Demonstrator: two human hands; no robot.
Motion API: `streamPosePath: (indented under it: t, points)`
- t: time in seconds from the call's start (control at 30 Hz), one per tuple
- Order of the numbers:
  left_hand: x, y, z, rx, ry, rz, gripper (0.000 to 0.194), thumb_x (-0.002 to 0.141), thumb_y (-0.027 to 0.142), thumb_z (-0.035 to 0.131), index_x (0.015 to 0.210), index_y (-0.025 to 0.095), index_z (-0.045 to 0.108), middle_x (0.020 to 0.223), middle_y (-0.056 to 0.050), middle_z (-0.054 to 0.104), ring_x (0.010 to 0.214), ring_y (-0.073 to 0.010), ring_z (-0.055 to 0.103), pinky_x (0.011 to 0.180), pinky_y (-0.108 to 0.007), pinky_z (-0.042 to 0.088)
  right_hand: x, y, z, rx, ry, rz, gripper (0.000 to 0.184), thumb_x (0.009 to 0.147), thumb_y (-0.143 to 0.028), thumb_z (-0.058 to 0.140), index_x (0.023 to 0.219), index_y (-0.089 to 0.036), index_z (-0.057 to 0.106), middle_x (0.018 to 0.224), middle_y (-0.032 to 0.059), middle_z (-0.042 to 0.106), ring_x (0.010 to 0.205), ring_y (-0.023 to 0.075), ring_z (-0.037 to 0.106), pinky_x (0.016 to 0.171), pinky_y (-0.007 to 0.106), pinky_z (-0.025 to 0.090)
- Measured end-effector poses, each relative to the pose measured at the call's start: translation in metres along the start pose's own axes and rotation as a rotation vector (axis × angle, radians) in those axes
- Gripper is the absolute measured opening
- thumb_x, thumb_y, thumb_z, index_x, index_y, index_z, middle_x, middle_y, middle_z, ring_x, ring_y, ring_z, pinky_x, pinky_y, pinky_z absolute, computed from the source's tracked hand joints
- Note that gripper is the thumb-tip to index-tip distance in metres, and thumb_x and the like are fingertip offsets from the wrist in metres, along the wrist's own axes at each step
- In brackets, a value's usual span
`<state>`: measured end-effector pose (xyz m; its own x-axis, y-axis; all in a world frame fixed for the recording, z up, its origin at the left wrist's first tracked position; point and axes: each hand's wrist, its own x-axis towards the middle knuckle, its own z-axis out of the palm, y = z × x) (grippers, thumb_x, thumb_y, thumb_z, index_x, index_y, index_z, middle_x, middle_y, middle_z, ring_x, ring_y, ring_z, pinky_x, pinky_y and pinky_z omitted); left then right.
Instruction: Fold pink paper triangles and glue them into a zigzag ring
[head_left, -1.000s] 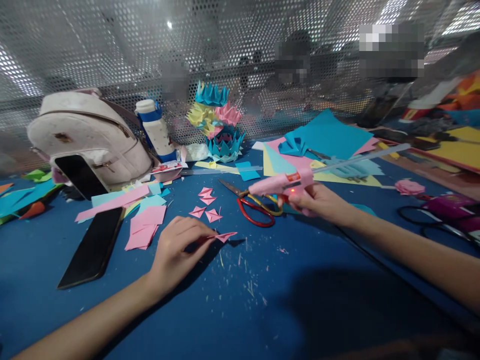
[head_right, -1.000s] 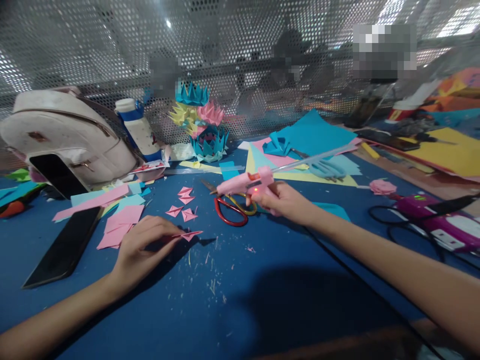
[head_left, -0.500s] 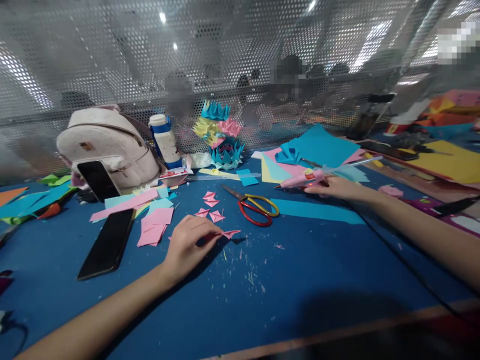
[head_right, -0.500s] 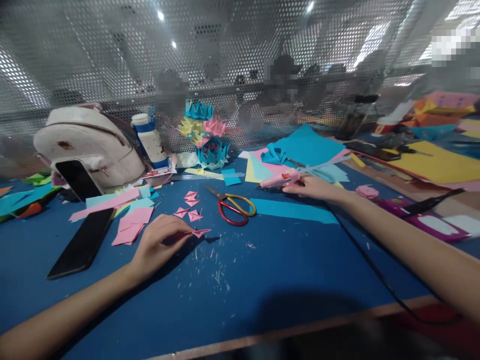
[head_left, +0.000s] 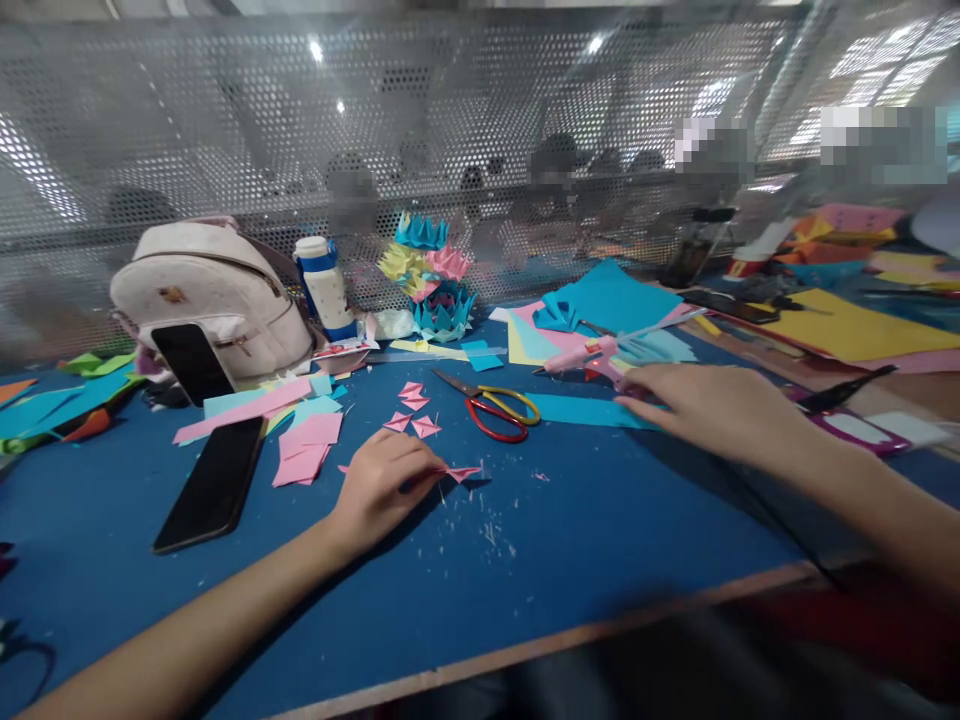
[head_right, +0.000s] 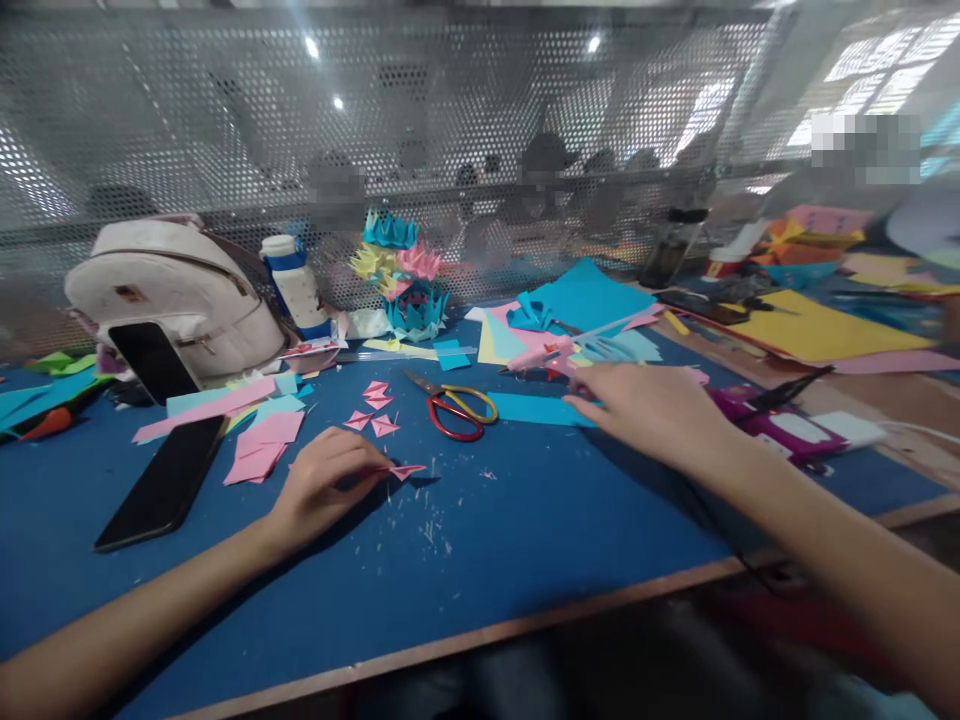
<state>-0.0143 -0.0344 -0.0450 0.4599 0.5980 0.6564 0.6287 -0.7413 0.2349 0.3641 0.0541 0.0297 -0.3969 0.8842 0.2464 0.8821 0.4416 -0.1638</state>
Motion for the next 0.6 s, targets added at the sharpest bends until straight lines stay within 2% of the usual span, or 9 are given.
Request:
streamPosePath:
  t: [0.07,0.13,0.2,0.3,0.4,0.5,0.6]
  points:
    - [0.000,0.003,0.000,0.017,-0.026,0.038,0.016,0.100,0.021,0.053,0.095,0.020,0.068,0.084,-0.002,0.073,0.077,-0.0142,0.066,0.075,-0.031,0.044,-0.001,-0.032,0.002,-0.084,-0.107,-0.186,0.022,0.091,-0.037,0.052,0.092,-0.023,0.069,0.095,0.0089,0.073,0.080,0.0265,0.064,0.060,0.031,0.034]
    - [0.000,0.006,0.000,0.055,-0.051,0.094,0.017,0.101,0.020,0.051,0.095,0.019,0.067,0.084,-0.002,0.073,0.077,-0.0144,0.066,0.075,-0.032,0.043,0.008,-0.062,0.013,0.025,-0.173,-0.336,0.024,0.094,-0.036,0.050,0.096,-0.023,0.070,0.100,0.0068,0.073,0.088,0.0241,0.066,0.067,0.031,0.040]
    - [0.000,0.010,0.000,0.109,-0.060,0.159,0.019,0.102,0.020,0.049,0.095,0.019,0.066,0.084,-0.002,0.072,0.075,-0.0147,0.064,0.075,-0.033,0.042,0.024,-0.088,0.027,0.132,-0.231,-0.429,0.021,0.094,-0.031,0.051,0.097,-0.022,0.070,0.101,0.0057,0.073,0.090,0.0218,0.066,0.070,0.030,0.042]
    - [0.000,0.014,0.000,0.155,-0.053,0.224,0.021,0.103,0.020,0.046,0.096,0.018,0.065,0.084,-0.002,0.072,0.073,-0.0151,0.062,0.072,-0.033,0.041,0.058,-0.121,0.048,0.275,-0.270,-0.493,0.017,0.093,-0.027,0.056,0.100,-0.022,0.070,0.106,0.0048,0.072,0.091,0.0190,0.064,0.074,0.028,0.042]
    - [0.001,0.014,-0.001,0.141,-0.048,0.232,0.023,0.104,0.021,0.044,0.095,0.019,0.065,0.084,-0.002,0.072,0.072,-0.0150,0.061,0.071,-0.033,0.040,0.093,-0.151,0.064,0.343,-0.327,-0.493,0.019,0.092,-0.025,0.058,0.106,-0.018,0.068,0.108,0.0071,0.071,0.094,0.0183,0.062,0.076,0.026,0.041]
    - [0.001,0.013,-0.001,0.126,-0.045,0.207,0.024,0.105,0.021,0.043,0.094,0.018,0.065,0.083,-0.002,0.072,0.072,-0.0148,0.061,0.071,-0.032,0.040,0.120,-0.172,0.079,0.333,-0.429,-0.500,0.011,0.085,-0.021,0.065,0.091,-0.013,0.070,0.089,0.0062,0.072,0.077,0.0158,0.060,0.067,0.025,0.038]
    - [0.000,0.011,-0.001,0.113,-0.069,0.170,0.026,0.106,0.022,0.041,0.093,0.019,0.064,0.081,-0.001,0.071,0.072,-0.0145,0.061,0.071,-0.033,0.039,0.136,-0.181,0.091,0.329,-0.530,-0.523,0.004,0.077,-0.014,0.069,0.072,-0.013,0.068,0.067,0.0011,0.066,0.062,0.0120,0.052,0.061,0.025,0.033]
